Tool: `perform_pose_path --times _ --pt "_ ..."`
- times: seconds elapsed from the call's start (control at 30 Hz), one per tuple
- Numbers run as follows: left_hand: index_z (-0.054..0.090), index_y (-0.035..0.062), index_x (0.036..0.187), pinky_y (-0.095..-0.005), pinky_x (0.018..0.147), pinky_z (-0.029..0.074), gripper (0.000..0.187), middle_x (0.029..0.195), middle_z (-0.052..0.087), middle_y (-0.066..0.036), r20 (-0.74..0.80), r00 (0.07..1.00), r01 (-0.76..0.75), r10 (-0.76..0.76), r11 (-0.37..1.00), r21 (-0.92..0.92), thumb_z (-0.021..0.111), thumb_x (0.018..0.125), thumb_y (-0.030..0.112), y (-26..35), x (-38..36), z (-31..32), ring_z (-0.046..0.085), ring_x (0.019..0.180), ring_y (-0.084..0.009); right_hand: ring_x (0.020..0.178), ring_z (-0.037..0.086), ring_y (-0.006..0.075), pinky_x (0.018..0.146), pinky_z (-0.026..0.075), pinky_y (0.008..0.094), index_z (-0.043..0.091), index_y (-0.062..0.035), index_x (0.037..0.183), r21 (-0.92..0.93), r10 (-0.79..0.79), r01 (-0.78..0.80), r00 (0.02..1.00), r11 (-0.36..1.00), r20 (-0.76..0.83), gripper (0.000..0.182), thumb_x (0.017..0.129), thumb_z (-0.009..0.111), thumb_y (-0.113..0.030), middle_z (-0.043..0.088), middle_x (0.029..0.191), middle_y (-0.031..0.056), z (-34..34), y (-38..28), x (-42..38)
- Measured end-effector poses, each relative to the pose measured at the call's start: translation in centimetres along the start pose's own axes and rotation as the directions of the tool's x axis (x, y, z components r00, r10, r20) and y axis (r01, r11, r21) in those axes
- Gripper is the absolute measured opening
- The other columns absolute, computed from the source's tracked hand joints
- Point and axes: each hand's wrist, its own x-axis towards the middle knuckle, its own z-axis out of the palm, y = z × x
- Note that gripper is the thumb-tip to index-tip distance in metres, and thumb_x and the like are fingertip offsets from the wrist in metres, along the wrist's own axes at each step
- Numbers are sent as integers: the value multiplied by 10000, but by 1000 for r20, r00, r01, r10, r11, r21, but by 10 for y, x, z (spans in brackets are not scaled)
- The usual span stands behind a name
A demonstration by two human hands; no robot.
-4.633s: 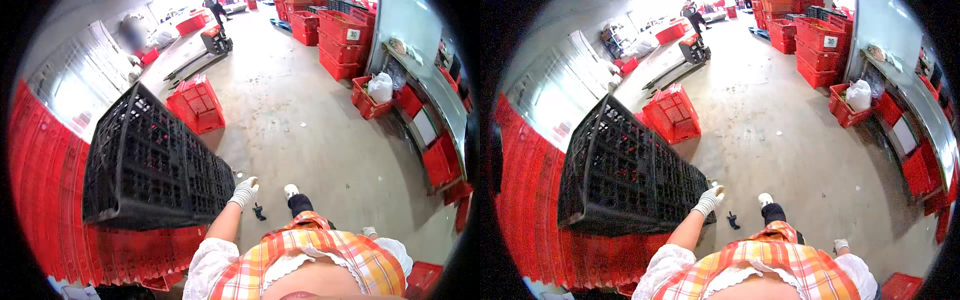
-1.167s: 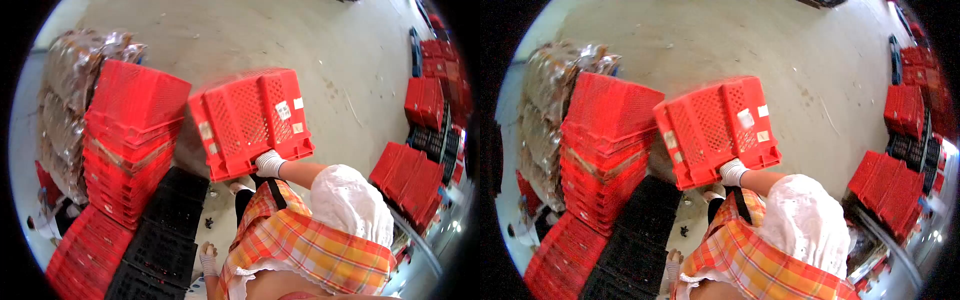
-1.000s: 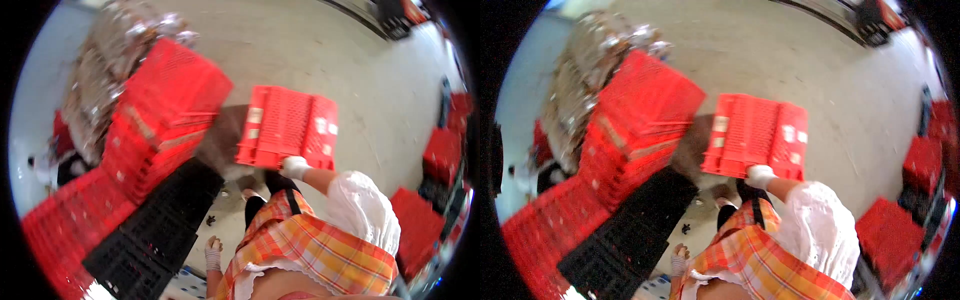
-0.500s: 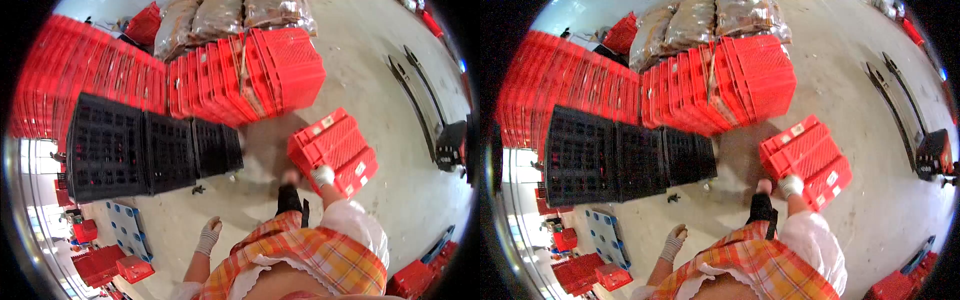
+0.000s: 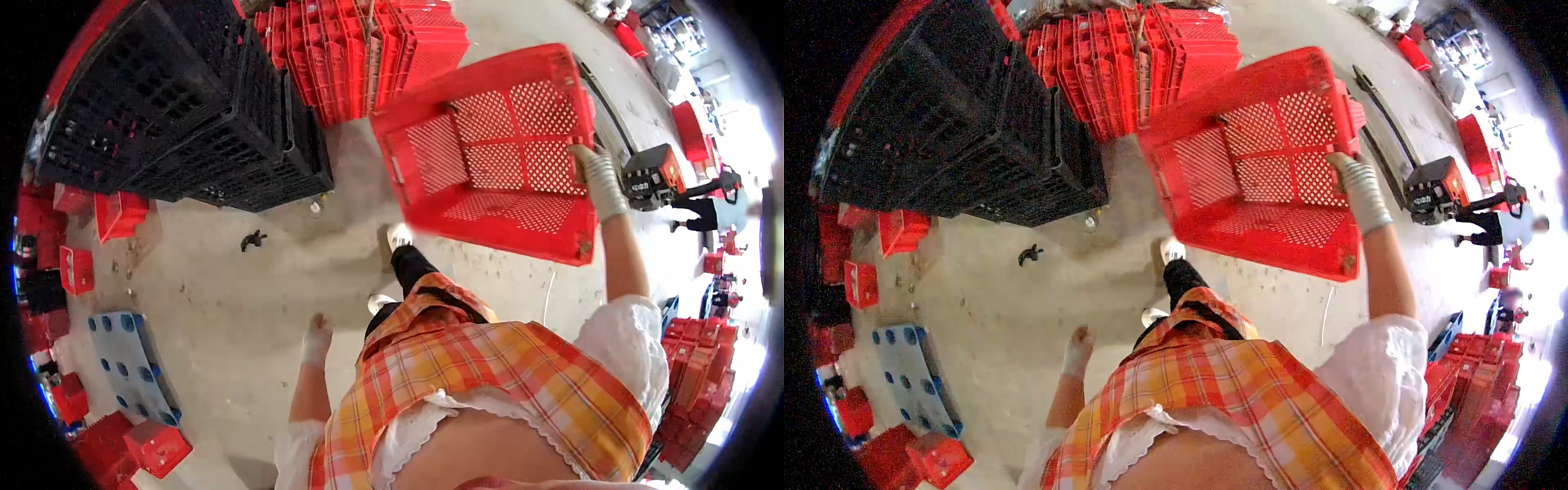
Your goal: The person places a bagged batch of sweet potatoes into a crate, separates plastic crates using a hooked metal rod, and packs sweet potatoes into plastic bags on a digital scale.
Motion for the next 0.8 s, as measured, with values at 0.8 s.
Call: perform_pose_path --times 0.8 --pt "593 58 935 -254 548 473 227 752 609 -18 -587 719 -690 372 485 -537 637 796 232 254 -235 120 559 636 -103 340 294 70 332 219 238 458 -176 591 331 -395 329 905 885 157 315 789 603 -374 362 442 -53 -325 69 39"
